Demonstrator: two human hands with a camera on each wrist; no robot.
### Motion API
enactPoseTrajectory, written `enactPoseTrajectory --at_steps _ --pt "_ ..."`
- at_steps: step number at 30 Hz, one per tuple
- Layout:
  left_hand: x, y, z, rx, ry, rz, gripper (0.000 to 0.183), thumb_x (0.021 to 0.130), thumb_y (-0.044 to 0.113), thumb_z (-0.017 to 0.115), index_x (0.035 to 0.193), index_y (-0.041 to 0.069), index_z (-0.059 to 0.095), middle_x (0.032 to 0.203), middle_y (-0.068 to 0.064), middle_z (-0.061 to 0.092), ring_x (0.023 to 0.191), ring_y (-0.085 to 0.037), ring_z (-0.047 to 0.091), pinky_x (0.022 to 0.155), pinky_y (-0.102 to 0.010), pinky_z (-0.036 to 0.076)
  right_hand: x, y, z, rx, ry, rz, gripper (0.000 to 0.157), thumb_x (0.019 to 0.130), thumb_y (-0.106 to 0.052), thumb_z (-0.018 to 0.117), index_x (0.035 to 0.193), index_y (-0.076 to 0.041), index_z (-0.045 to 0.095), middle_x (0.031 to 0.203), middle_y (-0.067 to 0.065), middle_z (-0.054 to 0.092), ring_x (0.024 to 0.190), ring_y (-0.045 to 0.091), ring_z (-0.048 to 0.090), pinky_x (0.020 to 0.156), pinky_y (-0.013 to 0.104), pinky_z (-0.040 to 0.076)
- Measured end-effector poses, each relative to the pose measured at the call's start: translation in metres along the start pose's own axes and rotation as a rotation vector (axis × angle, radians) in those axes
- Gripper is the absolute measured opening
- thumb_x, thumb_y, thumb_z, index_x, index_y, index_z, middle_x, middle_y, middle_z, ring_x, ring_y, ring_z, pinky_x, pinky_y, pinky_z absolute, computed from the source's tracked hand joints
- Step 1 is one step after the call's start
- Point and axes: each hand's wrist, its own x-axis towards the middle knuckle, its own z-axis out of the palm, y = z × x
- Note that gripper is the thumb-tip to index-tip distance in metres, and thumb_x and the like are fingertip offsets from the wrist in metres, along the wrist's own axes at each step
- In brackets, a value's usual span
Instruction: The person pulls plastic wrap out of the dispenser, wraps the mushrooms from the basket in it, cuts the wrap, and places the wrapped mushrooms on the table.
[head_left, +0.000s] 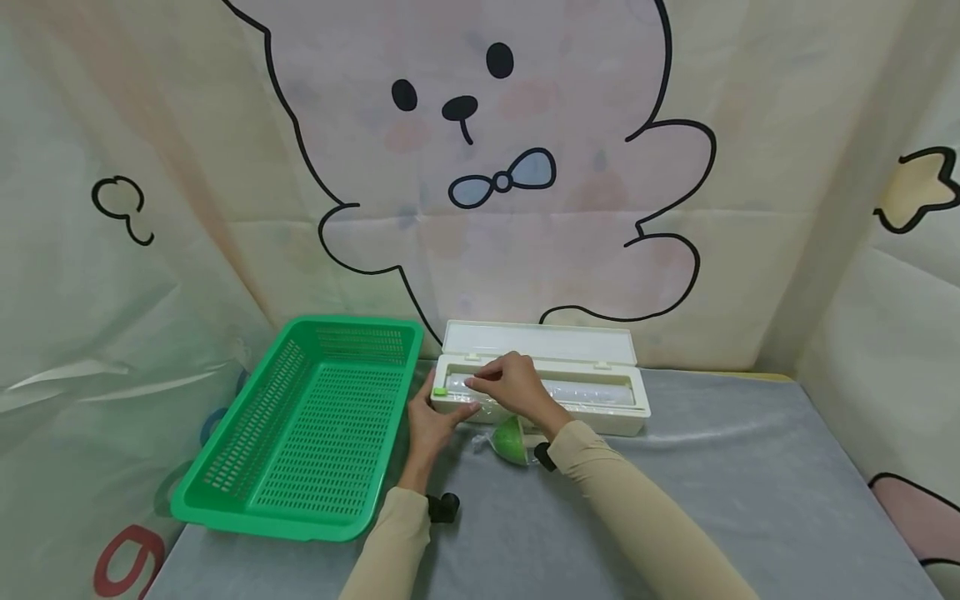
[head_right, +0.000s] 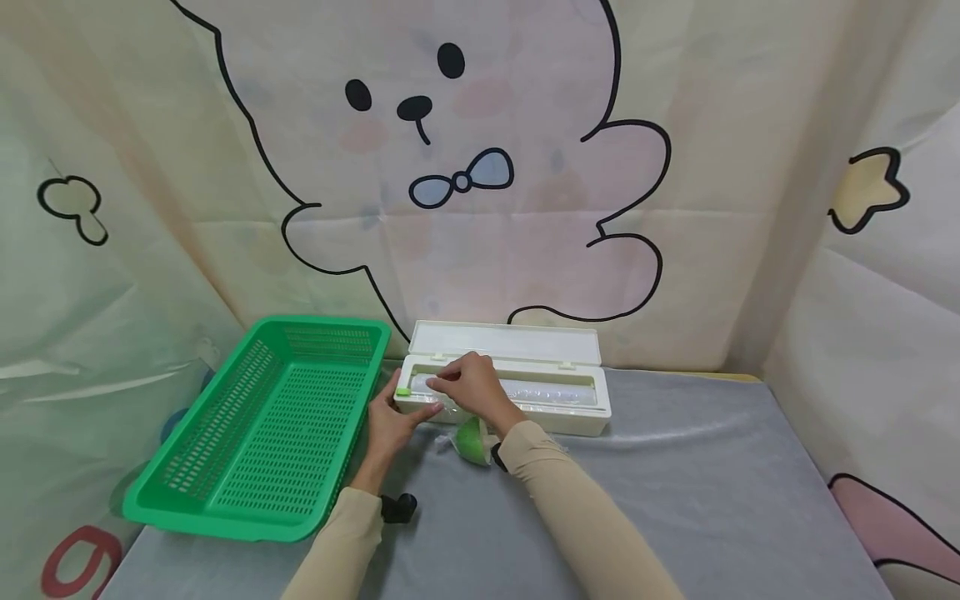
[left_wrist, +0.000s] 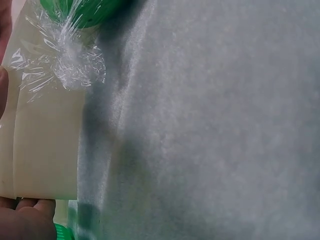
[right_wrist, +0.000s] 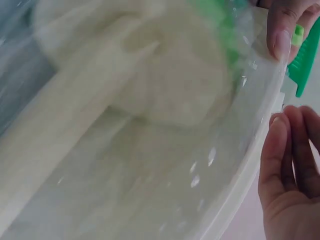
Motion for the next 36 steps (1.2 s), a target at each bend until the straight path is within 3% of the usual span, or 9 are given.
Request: enactPoseTrajectory --at_steps 3,7,11,17,25,30,32,36 --pt "-0.005 0.016 -0.002 -0.004 -0.017 0.004 0.087 0.075 -0.008 0.086 0.148 -0.015 0.038 0.147 -0.032 0.046 0.128 -0.045 0.052 0.102 -0.057 0.044 0.008 -0.006 0.008 0.003 -0.036 0.014 0.017 0.092 -0.025 0.078 0.097 -0.009 0.083 0.091 0.002 0.077 0.077 0.012 0.068 0.066 0.029 0.056" --pt "-0.008 0.023 -0.004 0.014 -0.028 0.028 0.084 0.077 -0.007 0.085 0.147 -0.014 0.040 0.144 -0.033 0.049 0.124 -0.045 0.055 0.098 -0.056 0.048 0.016 -0.012 0.017 -0.021 -0.047 0.005 0.016 0.092 -0.024 0.079 0.093 -0.009 0.083 0.085 0.001 0.076 0.071 0.011 0.064 0.061 0.028 0.051" --pt "-0.004 0.013 -0.002 0.014 -0.020 0.027 0.085 0.076 -0.009 0.085 0.148 -0.012 0.041 0.144 -0.031 0.049 0.123 -0.046 0.056 0.097 -0.061 0.047 0.021 -0.014 0.025 -0.055 -0.036 -0.009 0.017 0.089 -0.025 0.081 0.085 -0.008 0.083 0.076 0.000 0.075 0.063 0.010 0.058 0.055 0.026 0.045" --pt "0.003 -0.010 -0.001 0.025 0.001 0.049 0.088 0.074 -0.008 0.086 0.149 -0.009 0.040 0.148 -0.027 0.047 0.129 -0.041 0.053 0.100 -0.057 0.047 0.022 -0.015 0.034 -0.087 -0.028 0.028 0.027 0.089 -0.030 0.081 0.078 -0.006 0.082 0.065 0.002 0.072 0.053 0.010 0.052 0.047 0.025 0.039" --pt "0.006 -0.017 -0.002 0.027 0.001 0.036 0.086 0.074 -0.006 0.087 0.148 -0.009 0.042 0.148 -0.026 0.048 0.130 -0.040 0.053 0.101 -0.056 0.047 0.023 -0.020 0.041 -0.130 -0.011 0.083 0.040 0.085 -0.041 0.083 0.063 -0.008 0.077 0.044 -0.007 0.054 0.044 0.009 0.040 0.042 0.023 0.032" --pt "0.007 -0.017 -0.003 0.049 -0.001 0.055 0.085 0.075 -0.005 0.086 0.148 -0.011 0.042 0.148 -0.027 0.048 0.129 -0.040 0.053 0.101 -0.056 0.046 0.024 -0.020 0.045 -0.141 -0.002 0.109 0.045 0.084 -0.039 0.084 0.058 -0.005 0.073 0.041 -0.006 0.049 0.042 0.007 0.037 0.041 0.023 0.030" --pt "0.006 -0.016 -0.003 0.048 0.000 0.060 0.086 0.074 -0.007 0.086 0.147 -0.012 0.042 0.147 -0.028 0.048 0.127 -0.041 0.054 0.100 -0.056 0.047 0.023 -0.021 0.044 -0.130 -0.003 0.117 0.041 0.084 -0.035 0.085 0.059 -0.005 0.074 0.042 -0.006 0.051 0.042 0.008 0.038 0.041 0.024 0.031" --pt "-0.001 0.006 -0.003 0.025 -0.006 0.047 0.084 0.074 -0.011 0.083 0.146 -0.015 0.041 0.145 -0.032 0.047 0.125 -0.045 0.055 0.097 -0.057 0.048 0.024 -0.022 0.041 -0.139 -0.013 0.122 0.030 0.085 -0.029 0.085 0.066 -0.008 0.077 0.050 -0.004 0.060 0.048 0.012 0.047 0.044 0.025 0.035"
